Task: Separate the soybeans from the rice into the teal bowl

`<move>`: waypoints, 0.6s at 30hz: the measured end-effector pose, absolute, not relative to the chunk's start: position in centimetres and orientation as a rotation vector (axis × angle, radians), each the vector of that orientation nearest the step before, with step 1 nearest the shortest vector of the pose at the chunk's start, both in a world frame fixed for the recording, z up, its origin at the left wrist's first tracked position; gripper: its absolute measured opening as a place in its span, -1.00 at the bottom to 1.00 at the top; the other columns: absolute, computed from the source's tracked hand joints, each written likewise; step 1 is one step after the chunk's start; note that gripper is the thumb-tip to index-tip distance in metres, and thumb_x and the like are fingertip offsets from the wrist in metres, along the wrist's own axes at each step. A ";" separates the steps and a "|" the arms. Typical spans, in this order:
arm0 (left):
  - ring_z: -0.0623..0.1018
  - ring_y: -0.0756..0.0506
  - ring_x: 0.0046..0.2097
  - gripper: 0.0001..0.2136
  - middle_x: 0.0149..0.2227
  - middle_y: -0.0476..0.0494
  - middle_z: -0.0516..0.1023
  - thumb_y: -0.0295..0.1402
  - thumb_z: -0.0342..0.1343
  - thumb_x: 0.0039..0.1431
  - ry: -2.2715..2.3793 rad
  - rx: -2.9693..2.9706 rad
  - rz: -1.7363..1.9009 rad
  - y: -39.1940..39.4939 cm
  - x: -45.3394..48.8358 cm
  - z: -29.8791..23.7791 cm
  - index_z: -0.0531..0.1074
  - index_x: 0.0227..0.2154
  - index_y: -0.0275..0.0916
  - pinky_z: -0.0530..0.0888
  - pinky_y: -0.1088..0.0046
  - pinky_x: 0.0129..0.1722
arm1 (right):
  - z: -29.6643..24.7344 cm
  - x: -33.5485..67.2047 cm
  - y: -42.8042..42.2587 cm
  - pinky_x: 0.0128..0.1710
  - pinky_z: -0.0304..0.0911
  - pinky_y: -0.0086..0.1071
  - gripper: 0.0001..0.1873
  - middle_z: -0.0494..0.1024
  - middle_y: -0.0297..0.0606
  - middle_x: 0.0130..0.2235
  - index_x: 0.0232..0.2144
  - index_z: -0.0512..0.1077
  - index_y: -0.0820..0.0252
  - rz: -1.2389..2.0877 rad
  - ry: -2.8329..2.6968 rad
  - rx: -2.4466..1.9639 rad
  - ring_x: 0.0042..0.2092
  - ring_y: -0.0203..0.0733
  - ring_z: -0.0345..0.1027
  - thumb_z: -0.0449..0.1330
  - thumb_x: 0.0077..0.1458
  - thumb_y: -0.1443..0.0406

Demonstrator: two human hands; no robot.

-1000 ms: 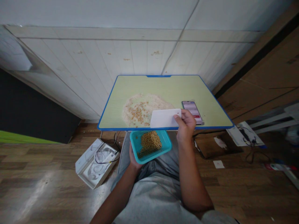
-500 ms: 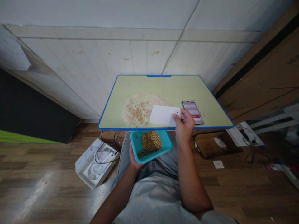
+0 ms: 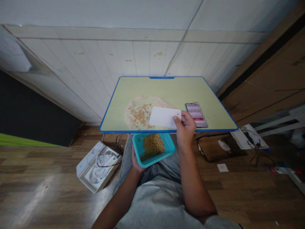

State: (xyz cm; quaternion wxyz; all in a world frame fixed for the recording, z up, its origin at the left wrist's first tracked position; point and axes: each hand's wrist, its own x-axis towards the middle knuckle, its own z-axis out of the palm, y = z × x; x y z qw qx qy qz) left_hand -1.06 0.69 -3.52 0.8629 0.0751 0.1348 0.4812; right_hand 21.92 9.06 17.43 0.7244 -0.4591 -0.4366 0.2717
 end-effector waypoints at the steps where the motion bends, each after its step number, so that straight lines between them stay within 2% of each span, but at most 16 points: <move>1: 0.38 -0.32 0.66 -0.27 0.45 -0.04 0.69 0.23 -0.33 0.61 0.272 0.161 1.004 0.7 -1.1 -3.6 0.46 0.53 0.09 0.00 -0.18 0.76 | 17.5 21.9 9.1 -0.23 0.58 -0.27 -0.74 0.81 -0.29 -0.22 -0.17 0.60 0.03 0.595 -0.959 -1.011 -0.21 -0.10 0.69 0.48 0.20 0.07; 9: 0.24 -0.32 0.72 -0.34 0.45 -0.04 0.68 0.19 -0.23 0.62 0.233 0.180 1.021 0.7 -1.0 -3.7 0.50 0.49 0.11 0.03 -0.19 0.74 | 17.5 22.1 8.9 -0.22 0.58 -0.25 -0.76 0.82 -0.29 -0.23 -0.18 0.61 0.03 0.639 -0.956 -1.045 -0.20 -0.08 0.69 0.47 0.16 0.11; 15: 0.40 -0.29 0.65 -0.29 0.44 -0.02 0.70 0.18 -0.32 0.65 0.182 0.189 1.025 0.8 -0.9 -3.6 0.58 0.43 0.02 -0.01 -0.11 0.77 | 17.6 22.0 8.8 -0.21 0.56 -0.27 -0.78 0.81 -0.30 -0.24 -0.20 0.63 0.03 0.677 -0.970 -1.006 -0.23 -0.10 0.67 0.50 0.15 0.14; 18: 0.41 -0.28 0.65 -0.27 0.43 0.00 0.71 0.20 -0.34 0.64 0.206 0.178 1.016 0.8 -1.0 -3.4 0.56 0.46 0.04 0.02 -0.10 0.77 | 17.5 22.0 8.8 -0.22 0.55 -0.27 -0.77 0.81 -0.30 -0.24 -0.19 0.63 0.03 0.679 -0.976 -1.006 -0.22 -0.09 0.67 0.49 0.16 0.12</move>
